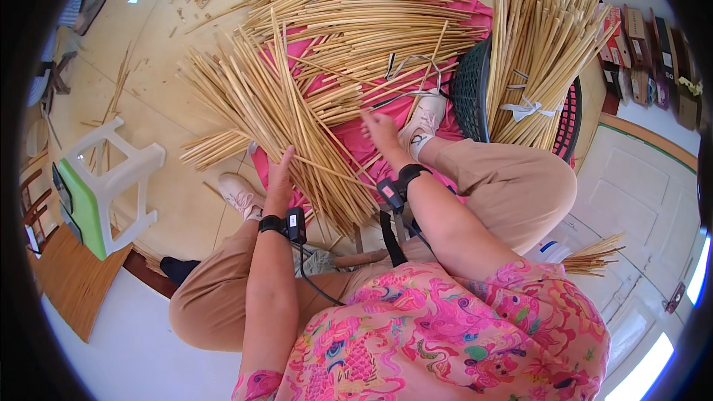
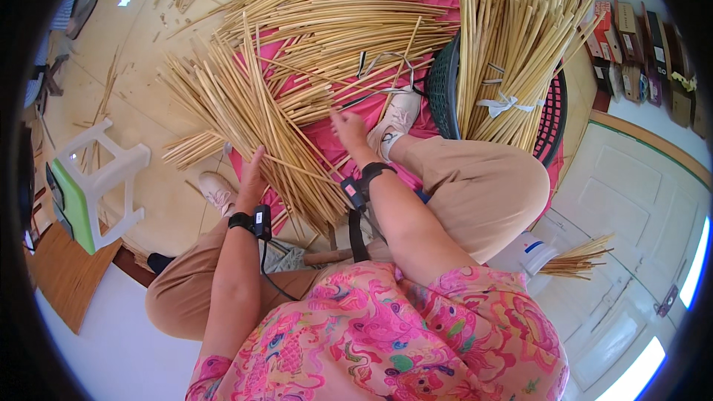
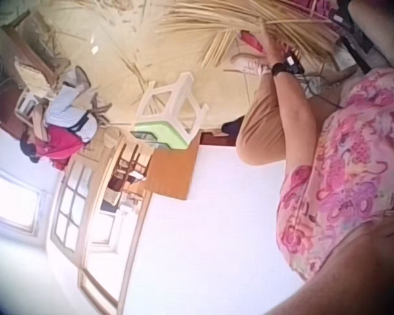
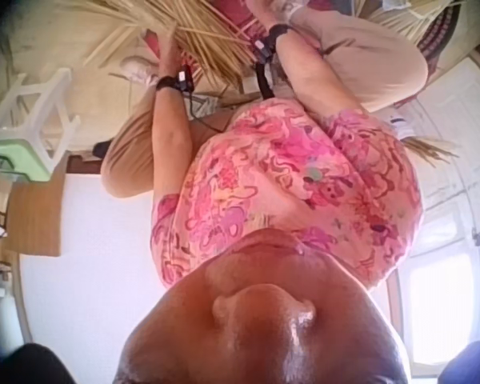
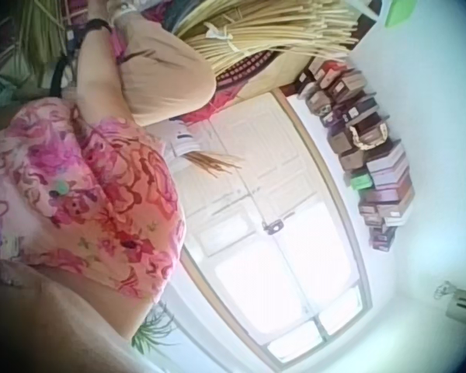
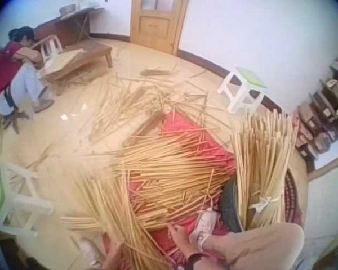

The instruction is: The person sits on the floor and gathers thin wooden sticks from a pile. They align the sticks into a bundle, then use a white plastic tie to secure the bundle. The person uses scissors to cut the excess tie and places the finished bundle into a black basket.

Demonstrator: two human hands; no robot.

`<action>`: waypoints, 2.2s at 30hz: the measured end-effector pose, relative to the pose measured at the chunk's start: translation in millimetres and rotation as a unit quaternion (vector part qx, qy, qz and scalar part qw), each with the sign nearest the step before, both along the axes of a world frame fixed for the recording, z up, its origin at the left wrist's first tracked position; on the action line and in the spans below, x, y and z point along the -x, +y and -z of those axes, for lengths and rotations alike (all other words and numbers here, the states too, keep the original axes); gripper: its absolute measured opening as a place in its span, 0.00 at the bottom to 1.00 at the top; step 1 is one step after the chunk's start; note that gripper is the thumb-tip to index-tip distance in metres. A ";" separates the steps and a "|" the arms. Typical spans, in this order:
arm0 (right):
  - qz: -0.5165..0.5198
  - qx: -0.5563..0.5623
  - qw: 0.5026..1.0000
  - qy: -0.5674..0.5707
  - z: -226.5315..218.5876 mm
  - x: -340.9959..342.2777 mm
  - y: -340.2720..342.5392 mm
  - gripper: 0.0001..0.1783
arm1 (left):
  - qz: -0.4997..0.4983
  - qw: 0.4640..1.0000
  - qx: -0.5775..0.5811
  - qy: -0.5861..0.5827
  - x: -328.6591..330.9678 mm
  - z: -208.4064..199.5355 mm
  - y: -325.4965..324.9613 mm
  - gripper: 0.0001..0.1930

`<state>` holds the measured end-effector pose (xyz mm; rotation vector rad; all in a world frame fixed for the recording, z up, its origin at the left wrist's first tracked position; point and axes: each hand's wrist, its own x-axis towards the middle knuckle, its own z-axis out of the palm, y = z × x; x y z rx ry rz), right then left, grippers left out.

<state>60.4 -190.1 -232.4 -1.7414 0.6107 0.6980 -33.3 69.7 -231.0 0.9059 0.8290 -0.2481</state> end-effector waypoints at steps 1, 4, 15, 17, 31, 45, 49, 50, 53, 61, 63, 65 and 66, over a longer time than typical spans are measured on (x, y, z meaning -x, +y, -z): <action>0.036 0.041 0.998 -0.041 18.1 1.4 -17.4 0.15 | 0.001 1.000 0.004 0.009 -2.7 -5.4 -0.8 0.29; 0.144 0.075 0.977 -0.138 38.4 -5.3 -46.2 0.15 | 0.009 1.000 0.011 0.027 -7.8 -19.2 1.3 0.28; 0.200 0.007 0.979 -0.048 14.7 -28.3 -61.2 0.29 | 0.049 0.997 0.038 0.053 1.1 -30.6 13.1 0.29; 0.210 0.012 0.977 -0.038 13.2 -30.4 -56.0 0.29 | 0.029 0.996 0.068 0.039 5.4 -25.0 17.5 0.29; 0.040 0.285 0.914 -0.288 53.2 -8.8 -61.0 0.16 | -0.037 0.989 0.125 0.064 33.9 8.3 30.8 0.26; 0.143 -0.175 0.951 0.209 15.5 45.7 62.4 0.12 | -0.052 0.985 0.118 0.111 20.6 20.0 14.6 0.15; 0.061 -0.174 0.953 0.239 29.5 54.7 82.1 0.12 | -0.046 0.976 0.141 0.157 18.0 13.7 11.4 0.16; 0.048 -0.189 0.947 0.256 32.8 58.0 84.7 0.13 | -0.041 0.972 0.151 0.175 14.9 8.7 10.9 0.16; 0.014 -0.216 0.926 0.308 25.1 53.4 92.3 0.15 | -0.068 0.954 0.197 0.215 12.2 10.1 9.2 0.16; -0.009 -0.183 0.942 0.282 3.7 43.6 106.0 0.16 | -0.062 0.939 0.254 0.222 4.5 12.6 0.3 0.16; -0.014 -0.183 0.940 0.287 4.0 44.5 104.9 0.16 | -0.054 0.940 0.256 0.218 3.9 13.8 0.4 0.16; -0.021 -0.187 0.937 0.293 5.6 45.3 106.8 0.15 | -0.044 0.942 0.255 0.213 3.9 15.2 1.6 0.16; -0.025 -0.188 0.936 0.295 5.0 45.3 106.1 0.15 | -0.040 0.942 0.259 0.211 4.6 14.7 1.1 0.16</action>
